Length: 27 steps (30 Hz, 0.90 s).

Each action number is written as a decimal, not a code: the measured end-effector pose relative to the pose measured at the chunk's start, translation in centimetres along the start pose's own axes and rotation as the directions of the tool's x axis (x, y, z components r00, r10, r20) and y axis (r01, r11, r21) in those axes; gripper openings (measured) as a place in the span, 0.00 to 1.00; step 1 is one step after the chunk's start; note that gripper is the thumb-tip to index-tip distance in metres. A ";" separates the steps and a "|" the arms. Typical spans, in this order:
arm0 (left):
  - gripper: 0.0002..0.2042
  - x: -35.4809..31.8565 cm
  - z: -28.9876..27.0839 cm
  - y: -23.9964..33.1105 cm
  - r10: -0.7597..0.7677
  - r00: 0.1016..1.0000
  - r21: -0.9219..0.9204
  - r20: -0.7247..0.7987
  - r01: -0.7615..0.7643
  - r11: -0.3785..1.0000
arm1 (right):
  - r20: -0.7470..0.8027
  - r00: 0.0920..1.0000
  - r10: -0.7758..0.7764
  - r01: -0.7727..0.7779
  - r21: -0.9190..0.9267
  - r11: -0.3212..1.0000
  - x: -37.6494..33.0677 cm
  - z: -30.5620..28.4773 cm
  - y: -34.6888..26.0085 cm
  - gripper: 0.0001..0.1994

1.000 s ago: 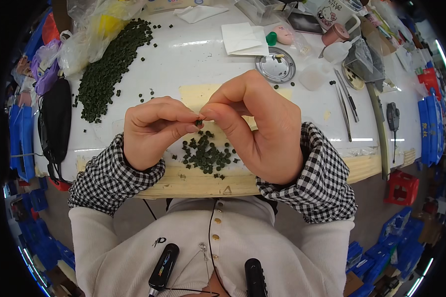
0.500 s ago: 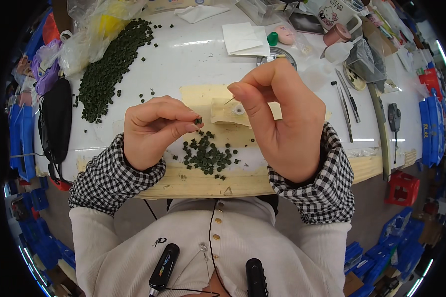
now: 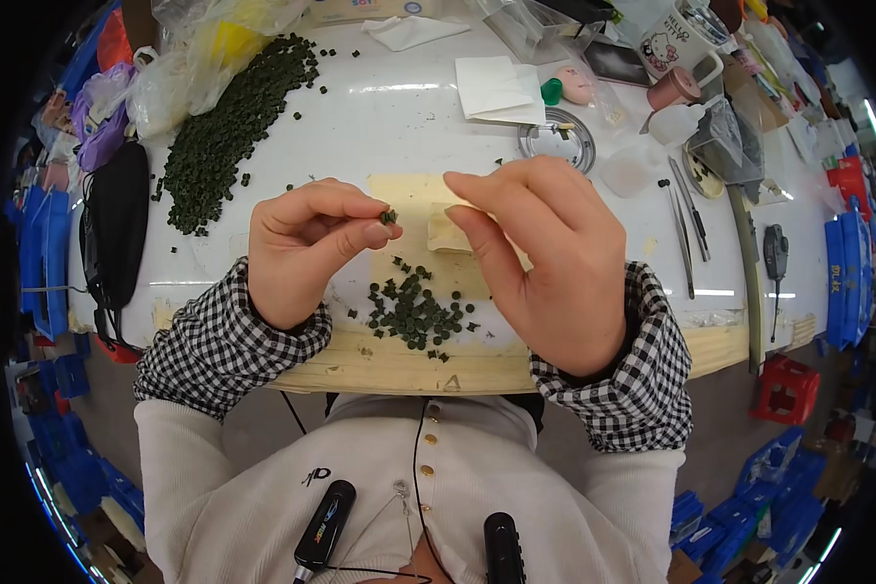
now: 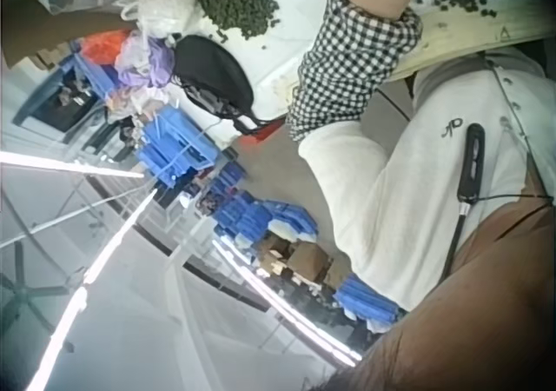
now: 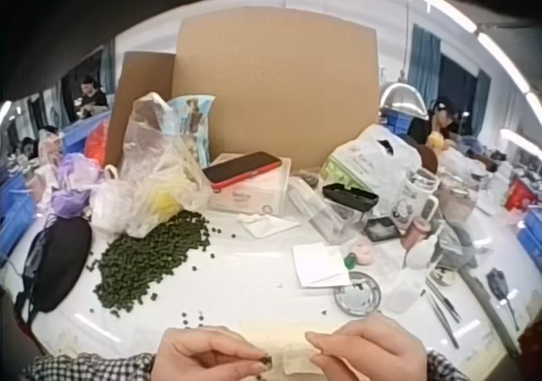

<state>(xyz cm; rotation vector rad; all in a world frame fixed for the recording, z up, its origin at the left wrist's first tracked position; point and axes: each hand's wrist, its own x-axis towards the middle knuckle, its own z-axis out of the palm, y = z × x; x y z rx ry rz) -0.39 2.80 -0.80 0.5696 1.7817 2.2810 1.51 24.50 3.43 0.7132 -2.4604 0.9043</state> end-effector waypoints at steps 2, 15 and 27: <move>0.09 0.1 0.0 0.0 0.009 1.000 -0.012 -0.010 -0.009 1.000 | 0.064 0.998 -0.001 -0.008 0.138 0.990 -0.1 0.2 -0.6 0.15; 0.09 0.0 -0.2 -0.1 0.070 0.997 0.080 0.012 -0.071 0.994 | 0.156 0.988 -0.022 -0.026 0.303 0.953 -0.8 1.5 -0.6 0.21; 0.10 0.1 -0.4 0.3 0.127 0.990 0.220 0.061 -0.138 0.966 | 0.168 0.985 -0.025 -0.027 0.304 0.952 -0.9 1.7 -0.5 0.20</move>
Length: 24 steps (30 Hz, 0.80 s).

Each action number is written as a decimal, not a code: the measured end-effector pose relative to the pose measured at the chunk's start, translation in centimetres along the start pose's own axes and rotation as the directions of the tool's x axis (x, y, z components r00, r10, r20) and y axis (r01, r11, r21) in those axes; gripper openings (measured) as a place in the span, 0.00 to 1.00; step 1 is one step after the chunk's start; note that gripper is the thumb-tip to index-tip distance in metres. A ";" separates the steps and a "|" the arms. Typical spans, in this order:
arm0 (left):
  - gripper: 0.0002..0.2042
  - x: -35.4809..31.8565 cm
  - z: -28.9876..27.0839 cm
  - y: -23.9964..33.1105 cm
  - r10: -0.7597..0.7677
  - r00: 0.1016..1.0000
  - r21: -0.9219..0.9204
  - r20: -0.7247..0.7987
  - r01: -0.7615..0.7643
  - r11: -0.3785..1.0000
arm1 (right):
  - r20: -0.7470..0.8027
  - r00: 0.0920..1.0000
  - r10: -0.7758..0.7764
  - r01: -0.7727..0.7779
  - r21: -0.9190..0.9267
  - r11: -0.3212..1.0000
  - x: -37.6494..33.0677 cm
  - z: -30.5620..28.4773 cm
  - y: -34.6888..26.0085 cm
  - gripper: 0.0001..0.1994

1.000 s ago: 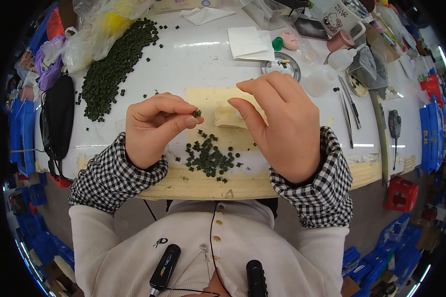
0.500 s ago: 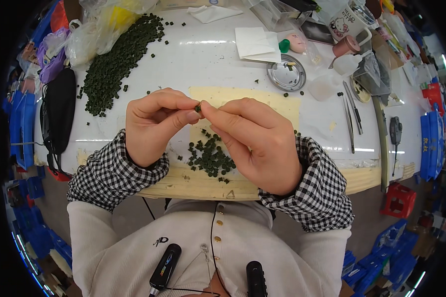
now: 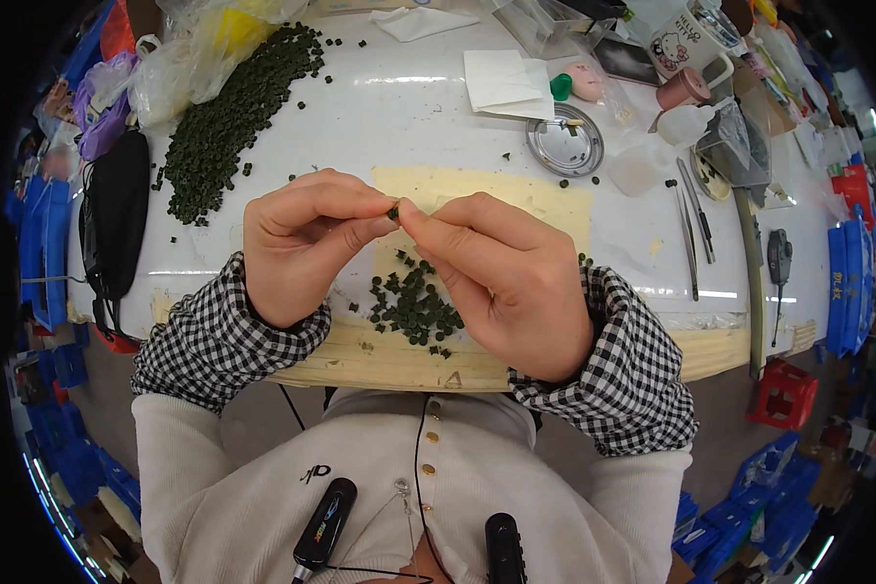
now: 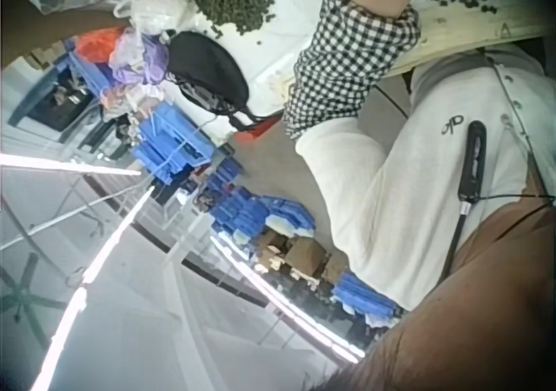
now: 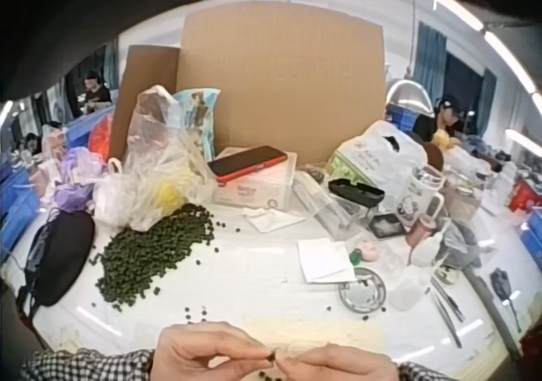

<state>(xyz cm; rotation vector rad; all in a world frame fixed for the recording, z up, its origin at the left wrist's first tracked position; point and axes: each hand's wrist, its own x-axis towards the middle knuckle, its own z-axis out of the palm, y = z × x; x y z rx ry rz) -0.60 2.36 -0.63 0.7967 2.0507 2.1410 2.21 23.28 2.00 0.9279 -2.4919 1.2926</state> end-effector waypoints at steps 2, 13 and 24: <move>0.10 0.0 0.1 0.1 0.002 1.000 0.001 0.000 -0.002 1.000 | -0.006 1.000 0.001 -0.001 0.012 1.000 -0.1 -0.1 0.0 0.19; 0.09 0.1 0.1 0.2 -0.045 0.999 -0.069 -0.010 0.044 0.997 | -0.021 1.000 0.010 -0.009 0.039 0.999 0.0 -0.1 0.1 0.19; 0.09 0.1 -0.2 0.2 -0.076 0.997 -0.056 0.008 0.076 0.996 | -0.058 0.998 0.012 -0.014 -0.044 0.999 0.2 -0.7 -0.3 0.17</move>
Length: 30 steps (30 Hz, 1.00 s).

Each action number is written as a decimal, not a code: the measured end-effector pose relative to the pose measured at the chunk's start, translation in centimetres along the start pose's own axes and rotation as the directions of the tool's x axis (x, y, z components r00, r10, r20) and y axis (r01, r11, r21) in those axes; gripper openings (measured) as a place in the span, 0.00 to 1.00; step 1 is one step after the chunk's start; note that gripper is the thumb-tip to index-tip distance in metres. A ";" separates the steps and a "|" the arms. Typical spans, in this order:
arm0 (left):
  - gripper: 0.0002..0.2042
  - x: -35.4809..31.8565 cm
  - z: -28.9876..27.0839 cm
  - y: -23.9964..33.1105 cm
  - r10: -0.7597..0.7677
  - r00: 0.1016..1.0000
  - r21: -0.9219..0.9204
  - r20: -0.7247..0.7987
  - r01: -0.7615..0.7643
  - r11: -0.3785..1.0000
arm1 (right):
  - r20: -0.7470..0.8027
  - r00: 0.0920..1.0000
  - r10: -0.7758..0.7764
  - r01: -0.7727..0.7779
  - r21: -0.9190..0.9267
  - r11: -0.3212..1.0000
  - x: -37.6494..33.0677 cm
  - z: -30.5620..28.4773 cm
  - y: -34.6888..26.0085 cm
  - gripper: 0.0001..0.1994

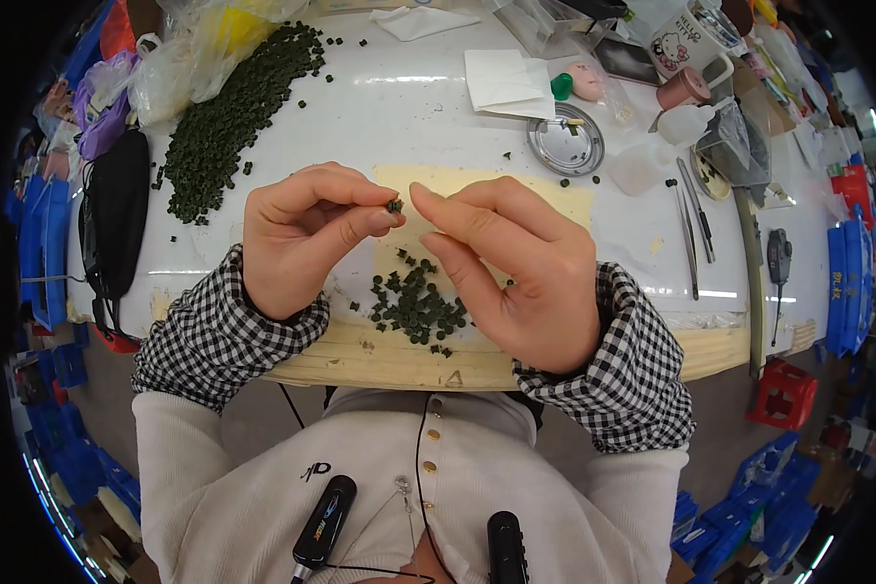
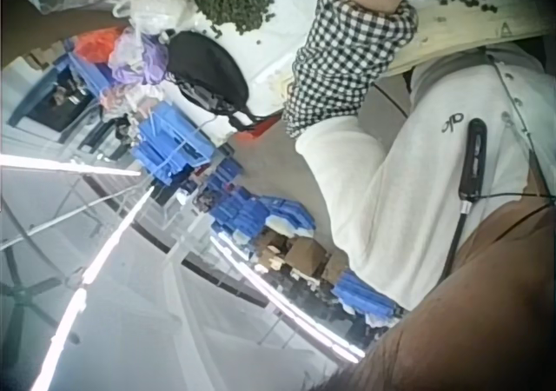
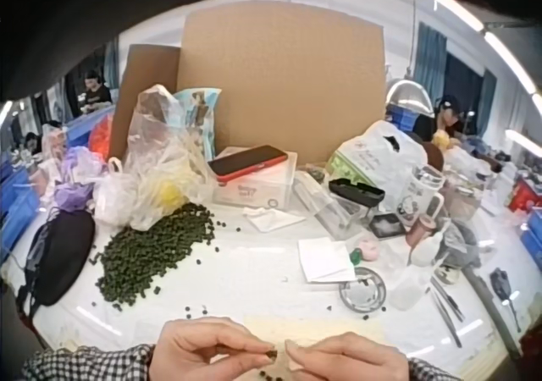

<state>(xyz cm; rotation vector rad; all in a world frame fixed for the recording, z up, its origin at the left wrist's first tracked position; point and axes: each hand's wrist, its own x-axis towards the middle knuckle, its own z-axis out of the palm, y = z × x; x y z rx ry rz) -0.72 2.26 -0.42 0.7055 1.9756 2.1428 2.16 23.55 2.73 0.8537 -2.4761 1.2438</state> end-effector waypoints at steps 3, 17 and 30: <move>0.07 0.5 -0.3 0.1 -0.105 0.987 0.079 0.126 0.095 0.992 | -0.111 0.993 0.026 -0.030 -0.036 0.999 0.0 -1.0 0.2 0.13; 0.07 0.7 -0.9 -0.2 -0.126 0.880 0.502 0.459 -0.140 0.853 | -0.076 0.896 0.438 -0.437 -0.335 0.835 -5.6 -6.4 3.2 0.04; 0.04 2.5 -6.5 -0.3 -0.063 0.995 0.712 0.083 -0.015 0.702 | -0.067 0.971 0.229 -0.218 -0.639 0.737 -6.1 -4.2 5.2 0.04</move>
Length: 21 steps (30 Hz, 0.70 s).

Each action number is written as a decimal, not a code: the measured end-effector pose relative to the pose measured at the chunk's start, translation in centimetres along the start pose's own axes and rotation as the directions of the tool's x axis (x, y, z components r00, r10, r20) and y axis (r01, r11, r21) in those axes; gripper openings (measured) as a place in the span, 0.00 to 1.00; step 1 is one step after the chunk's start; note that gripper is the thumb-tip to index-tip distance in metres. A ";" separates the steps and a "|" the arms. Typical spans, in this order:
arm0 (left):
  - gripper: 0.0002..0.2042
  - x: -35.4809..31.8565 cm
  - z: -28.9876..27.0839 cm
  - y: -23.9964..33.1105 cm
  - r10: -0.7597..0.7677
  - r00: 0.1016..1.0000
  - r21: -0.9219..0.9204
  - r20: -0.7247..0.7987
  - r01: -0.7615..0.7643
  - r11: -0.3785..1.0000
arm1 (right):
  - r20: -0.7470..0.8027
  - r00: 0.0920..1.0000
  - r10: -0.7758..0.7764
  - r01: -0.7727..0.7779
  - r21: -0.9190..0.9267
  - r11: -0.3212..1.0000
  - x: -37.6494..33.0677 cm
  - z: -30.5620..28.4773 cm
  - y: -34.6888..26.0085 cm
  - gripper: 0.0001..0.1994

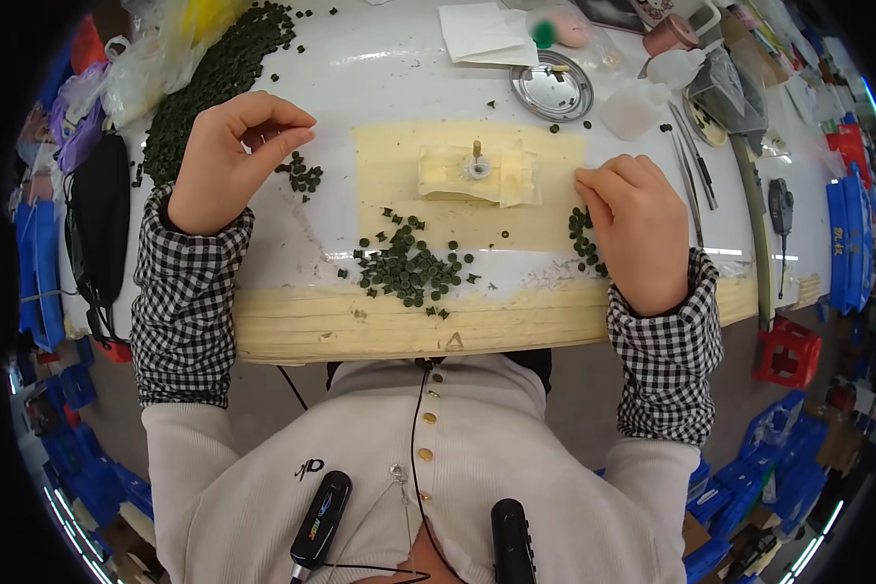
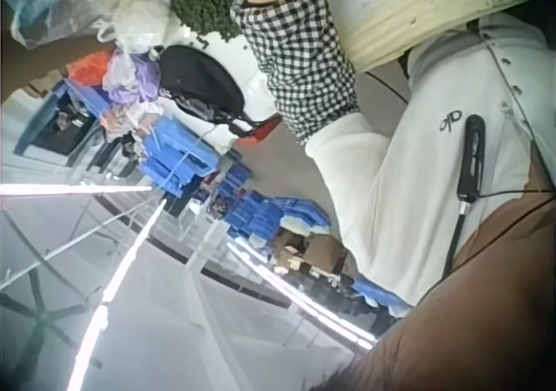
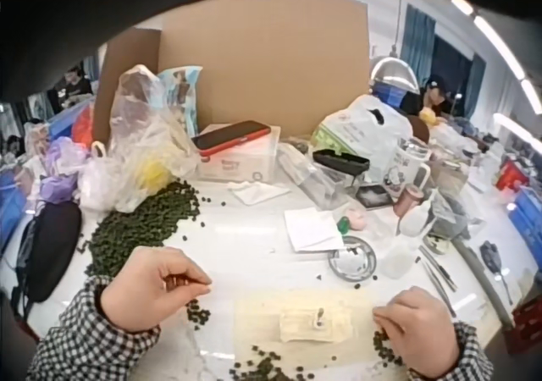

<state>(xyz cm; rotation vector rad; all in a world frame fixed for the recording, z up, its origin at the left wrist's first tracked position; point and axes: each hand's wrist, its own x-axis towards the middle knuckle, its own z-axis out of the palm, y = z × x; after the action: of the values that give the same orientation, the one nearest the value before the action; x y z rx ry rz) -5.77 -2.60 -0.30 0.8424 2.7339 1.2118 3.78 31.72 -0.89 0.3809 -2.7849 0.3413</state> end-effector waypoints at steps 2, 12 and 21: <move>0.04 -0.1 -0.2 0.1 -0.051 0.998 0.018 0.036 0.050 0.999 | -0.032 0.997 -0.071 0.068 -0.083 0.994 -0.2 0.0 -0.4 0.03; 0.05 -0.6 0.6 0.5 -0.059 0.982 0.163 0.181 0.030 0.986 | 0.029 0.999 0.014 -0.015 0.029 0.999 0.0 -0.1 -0.2 0.06; 0.04 -1.3 2.7 2.4 0.193 0.954 -0.029 0.231 -0.191 0.981 | -0.012 0.999 0.040 -0.035 0.288 0.957 0.7 -2.8 -2.8 0.04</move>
<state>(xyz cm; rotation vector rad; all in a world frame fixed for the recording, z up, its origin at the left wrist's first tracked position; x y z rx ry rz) -2.92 -0.10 -0.69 1.1913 2.5082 1.0691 4.70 29.75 2.45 0.3889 -2.7304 0.7600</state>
